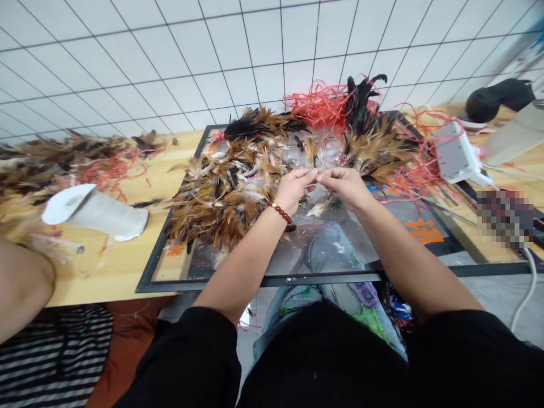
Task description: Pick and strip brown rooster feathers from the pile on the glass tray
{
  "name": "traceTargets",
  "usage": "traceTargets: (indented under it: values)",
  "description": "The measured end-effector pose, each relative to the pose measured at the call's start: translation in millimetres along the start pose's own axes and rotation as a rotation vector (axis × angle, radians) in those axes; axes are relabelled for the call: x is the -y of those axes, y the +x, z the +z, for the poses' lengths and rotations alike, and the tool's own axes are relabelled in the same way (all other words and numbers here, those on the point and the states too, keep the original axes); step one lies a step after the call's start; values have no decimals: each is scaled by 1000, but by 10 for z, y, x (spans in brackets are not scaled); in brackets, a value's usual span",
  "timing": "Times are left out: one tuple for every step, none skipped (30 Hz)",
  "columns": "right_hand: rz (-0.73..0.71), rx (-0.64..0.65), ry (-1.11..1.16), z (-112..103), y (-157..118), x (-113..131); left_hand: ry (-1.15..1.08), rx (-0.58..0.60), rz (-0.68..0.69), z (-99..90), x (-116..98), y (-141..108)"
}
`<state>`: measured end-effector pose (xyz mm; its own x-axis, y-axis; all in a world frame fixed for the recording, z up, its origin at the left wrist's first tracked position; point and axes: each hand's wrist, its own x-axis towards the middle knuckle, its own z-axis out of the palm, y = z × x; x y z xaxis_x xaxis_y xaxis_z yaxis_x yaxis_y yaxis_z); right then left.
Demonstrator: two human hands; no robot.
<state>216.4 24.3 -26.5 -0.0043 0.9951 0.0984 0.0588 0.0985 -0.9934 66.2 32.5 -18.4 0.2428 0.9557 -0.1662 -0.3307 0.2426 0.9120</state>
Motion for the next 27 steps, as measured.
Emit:
traceTargets:
  values:
    - [-42,-3,-107,-45,0,19,-27,-34,2,-9,-10,10]
    - [-77,19,-197,-91,1,38,-58,-72,4,-20,-22,21]
    - [-102,71,-263,-135,0,53,-87,-113,6,-32,-36,32]
    - [-123,155,-310,-173,-1,61,-112,-149,7,-43,-50,43]
    - [-145,259,-347,-202,-1,61,-130,-178,5,-54,-64,52]
    - [-173,366,-385,-220,-1,53,-142,-198,-3,-64,-77,58]
    - [-202,464,-429,-229,0,36,-149,-210,-12,-71,-87,62]
    - [-229,547,-476,-230,3,14,-150,-215,-25,-76,-94,61]
    - [-249,610,-518,-227,6,-11,-144,-213,-37,-78,-99,58]
    - [-264,651,-550,-223,10,-34,-131,-207,-45,-78,-102,52]
    - [-273,668,-572,-220,14,-52,-111,-197,-50,-76,-102,44]
    - [-275,664,-585,-220,17,-63,-84,-186,-50,-71,-101,35]
    - [-272,636,-588,-223,18,-65,-50,-174,-49,-64,-98,27]
    - [-263,589,-586,-228,17,-61,-8,-165,-47,-55,-93,21]
    - [-252,531,-587,-233,14,-50,42,-158,-45,-44,-85,17]
    - [-245,465,-596,-238,10,-36,101,-153,-42,-33,-74,16]
    - [-247,398,-616,-240,3,-19,165,-149,-39,-22,-61,18]
    - [-259,330,-645,-239,-4,-3,233,-147,-35,-10,-45,22]
    - [-279,271,-678,-234,-12,11,300,-145,-31,1,-29,26]
    - [-302,221,-708,-226,-21,23,360,-138,-26,10,-13,30]
    - [-324,180,-733,-215,-29,32,413,-125,-23,18,1,32]
    - [-344,153,-751,-203,-36,37,460,-106,-19,25,12,33]
    - [-361,136,-765,-190,-43,39,499,-84,-17,29,19,31]
    - [-378,124,-778,-178,-48,37,531,-60,-15,30,22,28]
    - [-397,116,-791,-166,-50,32,557,-41,-13,30,22,24]
    - [-417,112,-803,-155,-50,24,578,-30,-9,28,19,20]
    - [-441,108,-806,-146,-47,13,597,-23,-9,24,14,17]
